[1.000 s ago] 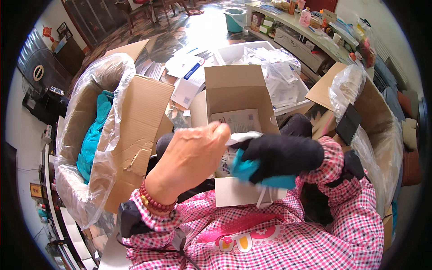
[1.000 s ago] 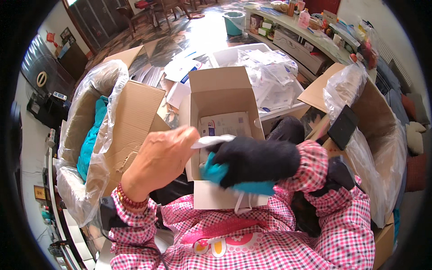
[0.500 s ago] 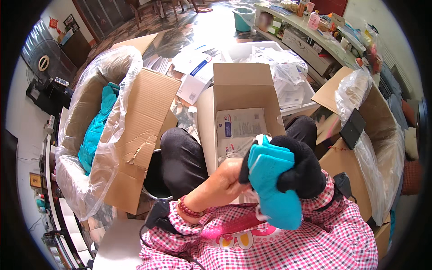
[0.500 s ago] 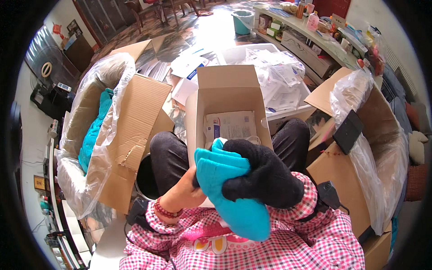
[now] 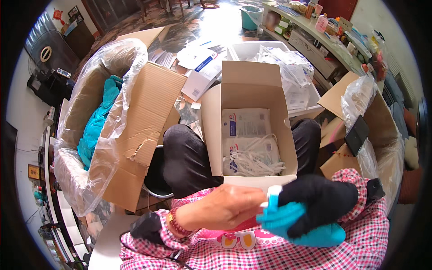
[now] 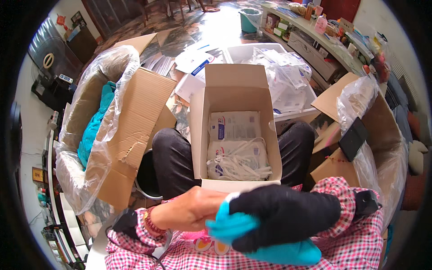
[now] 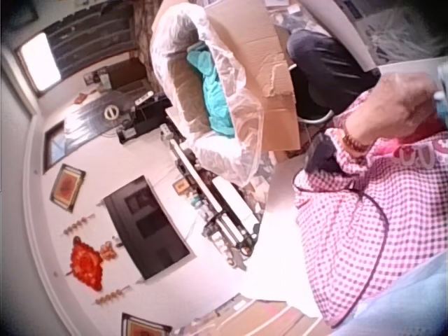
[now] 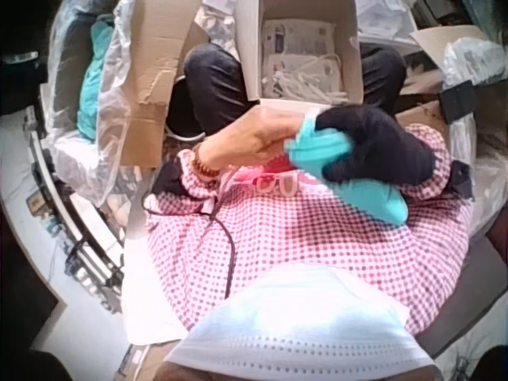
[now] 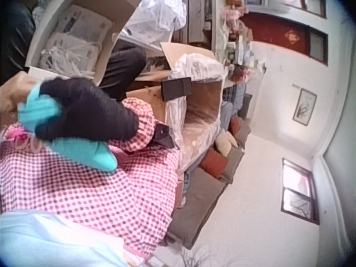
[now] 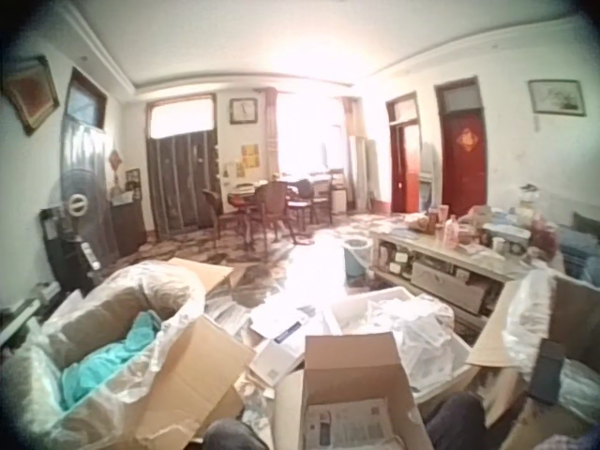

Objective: Pack blue face masks and their straps into a cardboard box.

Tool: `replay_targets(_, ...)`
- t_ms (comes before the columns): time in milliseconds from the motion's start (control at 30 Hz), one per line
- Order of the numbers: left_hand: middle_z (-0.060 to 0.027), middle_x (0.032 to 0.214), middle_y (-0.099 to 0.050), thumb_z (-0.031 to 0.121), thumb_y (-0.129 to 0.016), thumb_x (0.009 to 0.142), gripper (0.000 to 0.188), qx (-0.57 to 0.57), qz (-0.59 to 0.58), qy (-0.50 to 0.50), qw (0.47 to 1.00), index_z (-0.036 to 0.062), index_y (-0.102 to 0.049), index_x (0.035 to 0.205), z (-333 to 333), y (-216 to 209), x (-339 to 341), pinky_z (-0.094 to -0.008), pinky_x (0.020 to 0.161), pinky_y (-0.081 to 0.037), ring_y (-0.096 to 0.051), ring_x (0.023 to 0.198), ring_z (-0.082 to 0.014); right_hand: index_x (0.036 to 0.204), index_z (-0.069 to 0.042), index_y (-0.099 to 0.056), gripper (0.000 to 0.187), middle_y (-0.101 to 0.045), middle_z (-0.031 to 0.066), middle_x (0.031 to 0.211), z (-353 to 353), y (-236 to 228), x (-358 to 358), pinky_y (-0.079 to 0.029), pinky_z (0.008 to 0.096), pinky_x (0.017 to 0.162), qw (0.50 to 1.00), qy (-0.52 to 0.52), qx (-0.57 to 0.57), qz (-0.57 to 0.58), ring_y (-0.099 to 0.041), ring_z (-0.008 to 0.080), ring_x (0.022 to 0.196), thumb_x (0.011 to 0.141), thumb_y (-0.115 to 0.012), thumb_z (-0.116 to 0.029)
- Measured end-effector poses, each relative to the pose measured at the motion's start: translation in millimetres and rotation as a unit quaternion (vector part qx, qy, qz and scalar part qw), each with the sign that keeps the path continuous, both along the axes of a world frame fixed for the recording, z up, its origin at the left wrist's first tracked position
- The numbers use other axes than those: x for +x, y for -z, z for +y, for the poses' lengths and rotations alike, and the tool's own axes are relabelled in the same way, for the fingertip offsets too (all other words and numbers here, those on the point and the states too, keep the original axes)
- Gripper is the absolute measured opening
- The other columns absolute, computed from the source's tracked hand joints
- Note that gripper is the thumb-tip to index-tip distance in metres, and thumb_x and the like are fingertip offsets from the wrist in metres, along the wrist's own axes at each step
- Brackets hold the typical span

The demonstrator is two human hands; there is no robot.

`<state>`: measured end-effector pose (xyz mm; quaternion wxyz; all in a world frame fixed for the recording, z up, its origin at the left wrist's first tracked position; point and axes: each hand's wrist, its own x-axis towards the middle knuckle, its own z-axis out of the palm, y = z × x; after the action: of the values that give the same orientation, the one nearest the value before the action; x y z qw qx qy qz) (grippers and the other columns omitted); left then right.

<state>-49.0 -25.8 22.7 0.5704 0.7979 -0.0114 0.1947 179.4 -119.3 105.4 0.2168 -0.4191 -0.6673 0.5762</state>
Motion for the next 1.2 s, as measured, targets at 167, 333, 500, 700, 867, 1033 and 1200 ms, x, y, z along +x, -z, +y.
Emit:
replay_targets(167,-0.017,0.094,-0.066,0.0,-0.058,0.094,0.032,-0.113,0.039,-0.097,0.988,0.0045,-0.056,0.126,-3,9,10,-0.04,0.07,-0.053,-0.065,0.08,-0.0419,0.129,-0.002,-0.059,0.057,-0.069,0.011,0.107,9,27,-15,-0.057,0.0342,0.084,0.951,0.28,-0.087,0.095,-0.068,0.0187,0.095,0.081,-0.085,-0.02)
replay_targets(333,-0.0186,0.086,-0.065,0.002,-0.061,0.095,0.036,0.055,-0.025,-0.268,0.961,0.0037,-0.053,0.13,-13,14,18,-0.0413,0.065,-0.053,-0.066,0.074,-0.0384,0.129,0.0,-0.056,0.044,-0.068,0.0124,0.104,22,60,-17,-0.058,0.033,0.081,0.856,0.317,-0.135,0.385,-0.068,0.0187,0.09,0.097,-0.067,-0.029)
replay_targets(500,-0.0084,0.07,-0.057,0.023,-0.077,0.087,0.023,0.214,-0.012,-0.332,0.918,0.0058,-0.062,0.094,-8,14,23,-0.0359,0.052,-0.049,-0.063,0.063,-0.0262,0.155,-0.007,-0.033,0.072,-0.044,0.0128,0.153,24,81,-1,-0.032,0.0315,0.117,0.862,0.2,-0.18,0.43,-0.044,0.0235,0.14,0.102,-0.048,-0.055)
replay_targets(700,-0.0038,0.085,-0.061,0.017,-0.073,0.081,0.018,0.308,-0.001,-0.151,0.94,0.0087,-0.065,0.094,-5,-2,6,-0.0323,0.056,-0.054,-0.065,0.072,-0.0198,0.124,-0.002,-0.063,0.045,-0.07,0.0099,0.106,16,45,4,-0.056,0.0359,0.087,0.957,0.162,-0.137,0.198,-0.068,0.0192,0.093,0.092,-0.074,-0.031)
replay_targets(867,-0.0037,0.075,-0.056,0.026,-0.072,0.086,0.023,0.213,0.06,0.006,0.975,0.0082,-0.057,0.086,-14,-16,-15,-0.033,0.05,-0.049,-0.061,0.064,-0.0216,0.119,-0.007,-0.067,0.041,-0.071,0.0123,0.103,10,1,2,-0.055,0.0376,0.082,0.964,-0.187,-0.189,0.013,-0.068,0.0263,0.093,0.089,-0.079,-0.033)
replay_targets(1033,-0.0057,0.064,-0.051,0.026,-0.064,0.097,0.027,0.147,0.113,-0.001,0.983,0.0088,-0.055,0.079,-14,-12,-40,-0.0344,0.049,-0.045,-0.058,0.057,-0.0229,0.12,-0.007,-0.066,0.042,-0.071,0.0128,0.103,7,-5,14,-0.055,0.0387,0.083,0.967,-0.202,-0.153,-0.037,-0.069,0.0285,0.094,0.088,-0.08,-0.03)
replay_targets(1200,-0.0073,0.062,-0.049,0.028,-0.058,0.102,0.034,0.025,0.1,-0.033,0.994,0.0092,-0.052,0.074,-14,-1,-46,-0.0354,0.048,-0.043,-0.058,0.057,-0.0249,0.125,-0.006,-0.065,0.052,-0.072,0.0155,0.112,-5,4,31,-0.056,0.0401,0.09,0.988,-0.094,-0.121,-0.012,-0.071,0.0298,0.101,0.082,-0.086,-0.026)
